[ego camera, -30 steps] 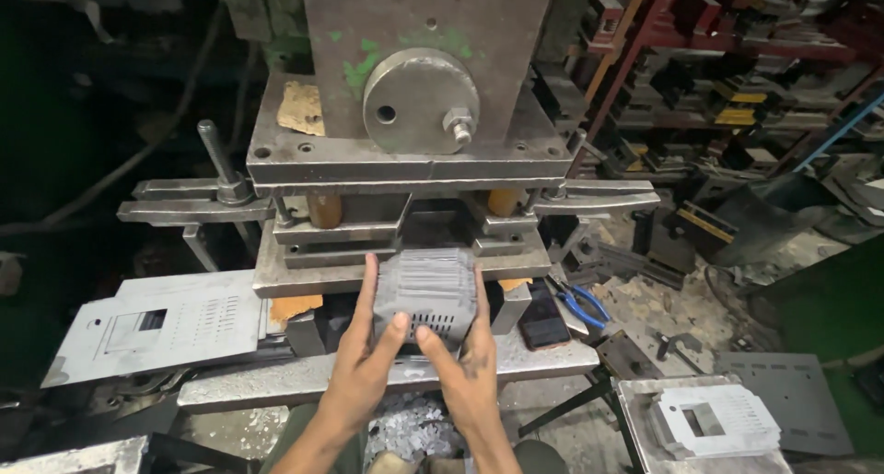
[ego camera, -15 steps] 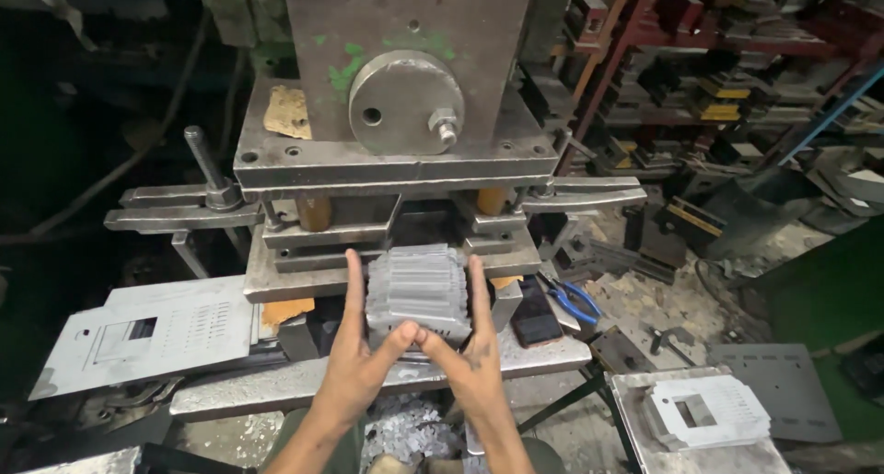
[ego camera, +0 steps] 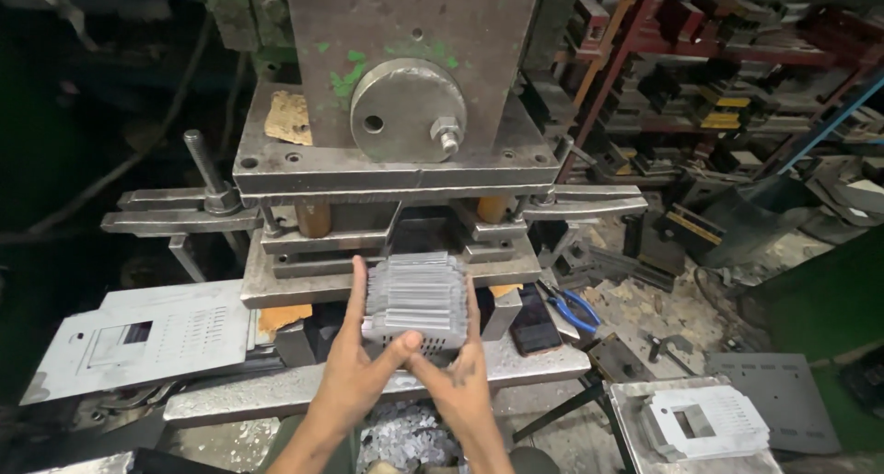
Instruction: The person operates a manual press machine to punch holes in rectangular metal sheets. They repeatedly place a sheet into the press, activate the mechanism, and remove the processed piece, stacking the finished items on the table.
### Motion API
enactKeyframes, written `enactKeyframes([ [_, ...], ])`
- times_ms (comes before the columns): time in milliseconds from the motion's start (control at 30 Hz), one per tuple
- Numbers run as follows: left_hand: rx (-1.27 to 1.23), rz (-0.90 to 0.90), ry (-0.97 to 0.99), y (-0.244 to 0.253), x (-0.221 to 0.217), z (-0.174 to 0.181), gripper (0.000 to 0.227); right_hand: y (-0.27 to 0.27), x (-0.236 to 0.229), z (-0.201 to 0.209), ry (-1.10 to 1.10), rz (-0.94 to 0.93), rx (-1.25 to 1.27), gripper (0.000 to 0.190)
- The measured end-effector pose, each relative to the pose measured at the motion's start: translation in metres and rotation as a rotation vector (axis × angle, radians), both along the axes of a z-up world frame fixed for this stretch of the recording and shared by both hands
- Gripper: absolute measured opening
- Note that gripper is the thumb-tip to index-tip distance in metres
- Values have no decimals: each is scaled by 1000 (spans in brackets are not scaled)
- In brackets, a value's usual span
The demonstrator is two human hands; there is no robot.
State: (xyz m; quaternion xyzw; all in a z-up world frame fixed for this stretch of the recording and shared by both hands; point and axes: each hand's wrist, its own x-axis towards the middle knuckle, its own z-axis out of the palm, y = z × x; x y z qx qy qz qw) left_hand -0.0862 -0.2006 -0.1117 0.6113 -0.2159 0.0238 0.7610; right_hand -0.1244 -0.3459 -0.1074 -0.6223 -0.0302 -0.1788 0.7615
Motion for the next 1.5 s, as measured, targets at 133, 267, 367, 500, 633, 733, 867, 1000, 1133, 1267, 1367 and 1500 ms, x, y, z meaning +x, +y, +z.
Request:
enactKeyframes([
  [133,82,20,45,0,0,-1,109,3,0,-8,-55,102,59,102],
  [267,21,16,77,-3,-3,5,110,5,-3,-9,-49,23,-66,96],
  [367,131,76,54,-1,-3,8,107,8,-2,-36,-107,-251,-169,94],
  [500,101,45,97,-2,-3,6,110,1,3,-46,69,-202,-104,97],
  [633,2,-6,149,-6,-4,5,113,-10,13,-76,176,-27,-24,81],
  [733,19,-1,79,-6,0,2,112,-16,16,-70,209,44,-40,63],
  [867,51,3,99,-1,1,-1,109,-14,17,-67,145,128,-10,61],
  [1000,46,17,79,2,3,-5,104,-12,17,-59,148,70,73,83],
  [1133,88,35,167,1,-1,-3,101,-14,23,-71,133,126,-8,75],
  [1267,27,110,349,-1,-5,-9,88,-5,33,-71,132,-12,-96,79],
  [1367,-115,122,82,-6,-2,-31,74,-10,40,-93,43,-24,-63,79],
  [1500,-46,142,39,-5,2,-19,74,-23,43,-105,-22,103,108,82],
])
